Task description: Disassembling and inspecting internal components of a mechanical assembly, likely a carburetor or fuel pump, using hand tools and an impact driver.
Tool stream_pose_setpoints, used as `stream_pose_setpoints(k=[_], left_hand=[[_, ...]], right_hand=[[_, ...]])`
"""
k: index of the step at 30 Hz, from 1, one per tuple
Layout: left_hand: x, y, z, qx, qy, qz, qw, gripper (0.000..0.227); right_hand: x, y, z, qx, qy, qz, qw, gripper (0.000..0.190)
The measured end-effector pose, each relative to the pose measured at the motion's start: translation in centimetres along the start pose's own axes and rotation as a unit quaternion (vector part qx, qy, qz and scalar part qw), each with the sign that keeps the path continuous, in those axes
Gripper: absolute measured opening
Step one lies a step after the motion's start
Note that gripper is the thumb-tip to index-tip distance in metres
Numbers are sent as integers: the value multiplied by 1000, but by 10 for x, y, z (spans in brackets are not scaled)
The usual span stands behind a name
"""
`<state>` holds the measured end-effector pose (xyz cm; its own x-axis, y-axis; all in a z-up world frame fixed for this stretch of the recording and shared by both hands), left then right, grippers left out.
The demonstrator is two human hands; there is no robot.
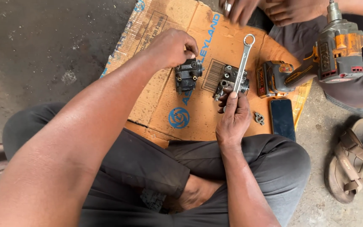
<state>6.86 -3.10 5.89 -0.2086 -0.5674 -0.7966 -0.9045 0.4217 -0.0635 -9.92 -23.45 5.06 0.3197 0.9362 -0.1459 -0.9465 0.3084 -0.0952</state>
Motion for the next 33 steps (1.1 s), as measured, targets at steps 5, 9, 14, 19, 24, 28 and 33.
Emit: stream_pose_setpoints(k=[5,9,14,19,24,28,33], left_hand=[[-6,4,-8,-4,-17,-3,1000,9],[-1,1,-5,-32,-86,-3,996,13],[-1,6,-3,-48,0,-4,999,13],[-7,6,-10,-53,-10,0,999,12],[1,5,-2,-111,-59,10,992,16],[5,7,-1,-91,16,5,996,13],[3,10,-7,-46,-20,-51,997,7]], right_hand=[[1,-2,-5,19,-7,3,1000,31],[2,-2,-4,17,-5,-3,1000,31],[3,-1,-5,22,6,4,1000,30],[3,-3,-3,31,11,-2,999,30],[2,-2,-5,34,5,1,999,30],[6,0,2,38,36,14,999,31],[8,3,4,63,91,39,993,31]])
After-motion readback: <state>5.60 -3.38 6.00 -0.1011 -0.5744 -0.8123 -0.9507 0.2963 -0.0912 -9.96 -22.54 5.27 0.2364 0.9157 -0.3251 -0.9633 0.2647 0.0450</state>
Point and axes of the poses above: each hand's wrist, its own y-axis away from the middle knuckle, its own x-axis out of the palm, z = x × y, the point moved 3 cm from there along -y, towards the middle knuckle, and after that the axes turned 6 degrees about x, right-handed, at the moved point
